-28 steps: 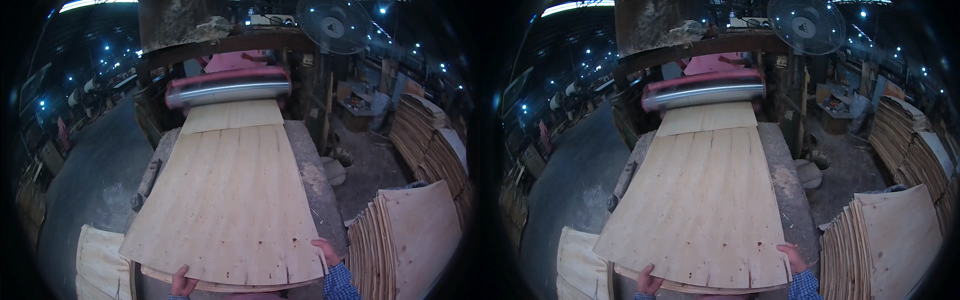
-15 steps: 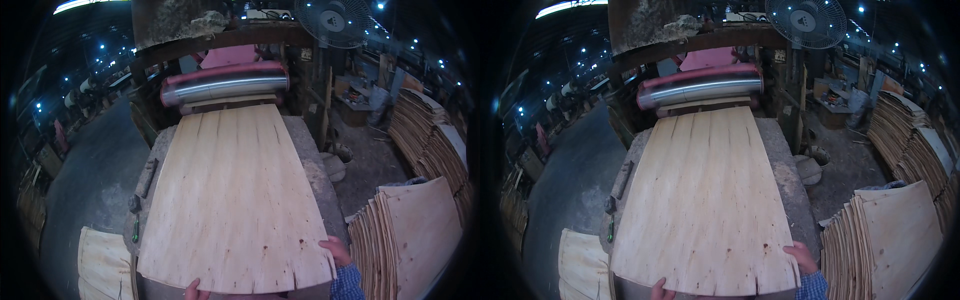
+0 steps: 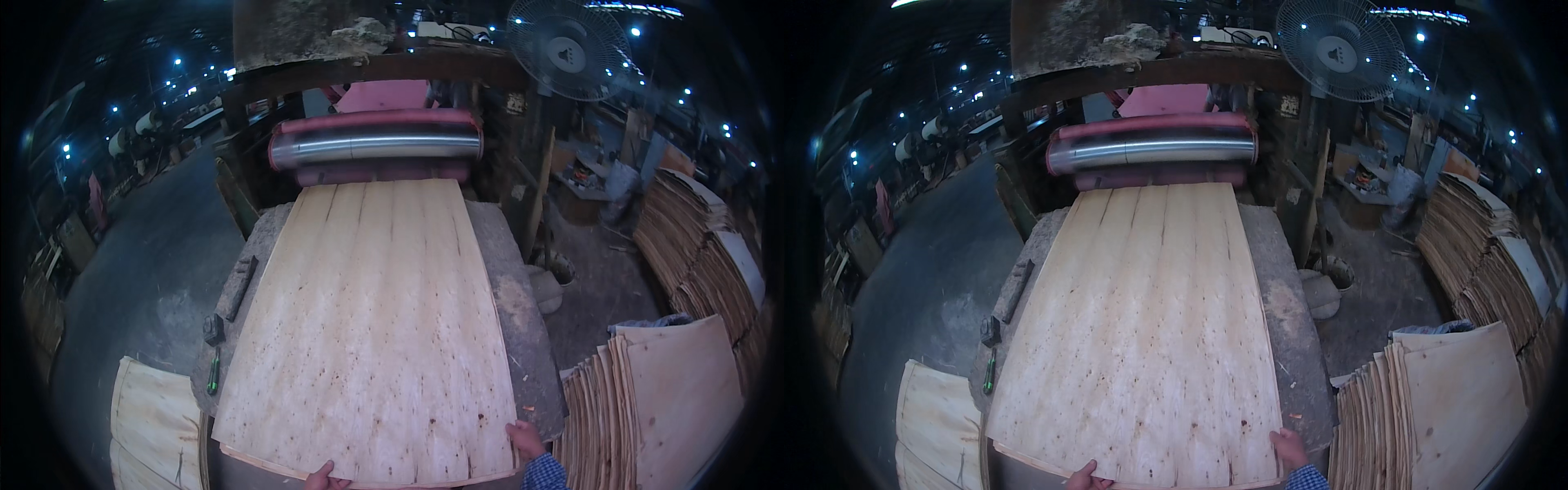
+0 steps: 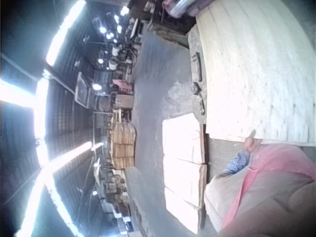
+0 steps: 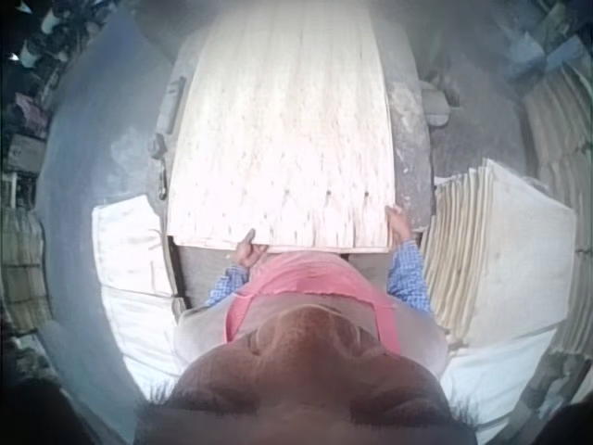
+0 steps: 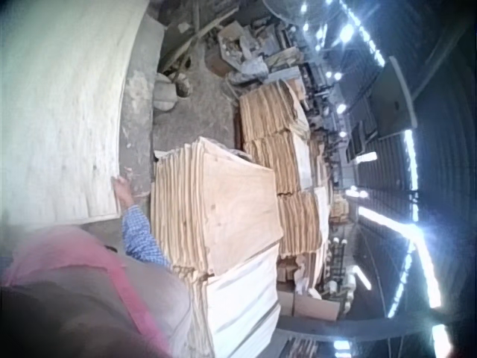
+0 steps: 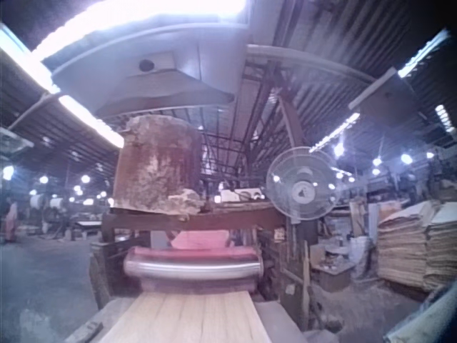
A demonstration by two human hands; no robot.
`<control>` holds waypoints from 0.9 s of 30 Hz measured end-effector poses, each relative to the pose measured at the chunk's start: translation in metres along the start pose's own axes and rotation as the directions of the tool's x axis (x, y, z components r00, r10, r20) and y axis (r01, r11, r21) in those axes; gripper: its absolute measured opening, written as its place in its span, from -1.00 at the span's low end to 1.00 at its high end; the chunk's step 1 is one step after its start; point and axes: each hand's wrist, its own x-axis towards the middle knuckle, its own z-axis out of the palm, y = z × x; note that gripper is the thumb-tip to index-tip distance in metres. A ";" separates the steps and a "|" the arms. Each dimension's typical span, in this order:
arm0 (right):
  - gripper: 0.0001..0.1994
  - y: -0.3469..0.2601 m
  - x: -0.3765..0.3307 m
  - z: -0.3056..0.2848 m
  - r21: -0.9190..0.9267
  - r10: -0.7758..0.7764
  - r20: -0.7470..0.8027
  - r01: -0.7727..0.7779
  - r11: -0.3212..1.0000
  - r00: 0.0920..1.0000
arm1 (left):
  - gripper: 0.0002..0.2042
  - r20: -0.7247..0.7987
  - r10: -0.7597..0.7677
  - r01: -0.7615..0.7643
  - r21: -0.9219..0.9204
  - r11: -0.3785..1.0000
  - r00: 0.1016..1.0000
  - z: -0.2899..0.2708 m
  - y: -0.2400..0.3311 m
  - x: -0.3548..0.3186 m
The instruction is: The person picks up thin sheets of wood veneer from a stack and feeds them one by one into an industrial roller machine.
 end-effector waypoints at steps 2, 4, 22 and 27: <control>-0.73 0.010 0.009 -0.006 0.011 -0.008 0.018 0.008 1.000 1.000 | -0.57 0.019 -0.016 0.014 0.066 0.998 1.000 0.000 0.001 -0.001; -0.74 0.015 0.011 -0.007 0.071 -0.014 0.041 0.011 0.997 0.999 | -0.55 0.030 -0.043 0.040 0.104 0.994 0.999 0.000 0.004 -0.004; -0.76 0.015 0.005 -0.003 0.244 0.006 0.047 -0.017 0.970 0.999 | -0.38 -0.276 -0.135 0.194 0.200 0.960 0.952 -0.005 -0.005 -0.023; -0.75 0.007 0.000 0.000 0.251 0.013 0.035 -0.021 0.968 0.999 | -0.37 -0.388 -0.128 0.233 0.237 0.943 0.913 -0.004 -0.006 -0.027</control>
